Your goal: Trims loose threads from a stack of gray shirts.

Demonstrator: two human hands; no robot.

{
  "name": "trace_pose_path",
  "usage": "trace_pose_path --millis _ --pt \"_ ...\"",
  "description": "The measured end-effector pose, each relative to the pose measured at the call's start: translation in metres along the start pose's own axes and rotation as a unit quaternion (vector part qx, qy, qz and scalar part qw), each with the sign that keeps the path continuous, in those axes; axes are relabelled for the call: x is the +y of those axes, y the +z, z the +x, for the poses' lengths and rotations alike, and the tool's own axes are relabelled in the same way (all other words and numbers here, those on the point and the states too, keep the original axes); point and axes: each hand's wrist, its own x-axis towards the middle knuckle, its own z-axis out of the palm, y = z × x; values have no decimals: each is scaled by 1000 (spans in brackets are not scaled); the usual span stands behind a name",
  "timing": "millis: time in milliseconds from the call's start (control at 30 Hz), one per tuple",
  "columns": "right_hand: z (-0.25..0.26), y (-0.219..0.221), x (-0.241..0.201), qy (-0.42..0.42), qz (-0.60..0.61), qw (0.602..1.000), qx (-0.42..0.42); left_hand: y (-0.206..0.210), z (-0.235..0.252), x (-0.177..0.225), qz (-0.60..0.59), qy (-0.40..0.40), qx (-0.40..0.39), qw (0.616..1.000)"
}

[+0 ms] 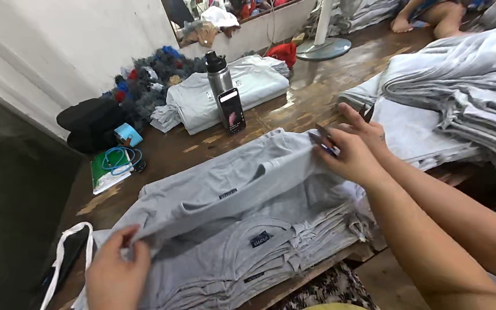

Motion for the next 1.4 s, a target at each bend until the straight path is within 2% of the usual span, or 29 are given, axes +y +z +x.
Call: trace_pose_path --millis 100,200,300,333,400,500,567,633,700,767,800,833,900,933,1000,1067,1133,1200,1267,1333,1400 --pt "60 26 2 24 -63 997 -31 -1 64 7 87 -41 -19 995" --pt "94 73 26 29 -129 989 -63 42 112 -6 147 -102 -82 980" --pt "93 116 58 44 -153 977 -144 106 108 -46 159 -141 -150 966" --pt "91 121 63 43 -156 975 -150 116 102 -53 145 -153 -145 967" --pt "88 117 64 25 -161 979 -122 117 98 -55 114 -147 -103 977" --pt "67 99 56 -17 -121 991 -59 111 87 -55 85 -76 -51 992" --pt "52 77 38 -32 -55 997 -36 104 80 -37 40 -5 -1 999" --pt "24 53 19 -34 33 997 -55 95 63 6 -24 53 -11 998" --pt "-14 40 8 -15 126 983 -131 87 31 61 -101 84 -99 986" --pt "-58 40 4 -2 176 962 -207 89 -9 111 -168 117 -225 953" --pt "-79 43 4 -5 181 962 -204 96 -29 131 -183 152 -277 931" --pt "-95 44 4 -12 177 969 -171 107 -47 146 -192 202 -294 914" --pt "-118 46 1 -11 216 975 -54 132 -73 168 -202 261 -257 908" --pt "-126 46 -4 1 250 968 0 139 -79 174 -219 250 -224 916" --pt "-137 48 -19 8 299 952 66 144 -81 180 -301 177 -165 922" --pt "-146 56 -32 -17 315 946 73 145 -79 180 -339 116 -132 924" --pt "-153 67 -39 -45 297 952 57 140 -78 179 -284 102 -172 938" --pt "-155 74 -42 -43 255 964 59 138 -77 180 -249 130 -217 935" --pt "-155 72 -47 -26 241 967 77 140 -78 178 -332 140 -208 909" --pt "-154 69 -53 -31 252 962 100 140 -77 179 -491 87 -170 850" --pt "-154 68 -60 -57 233 965 110 138 -75 183 -592 8 -123 797"
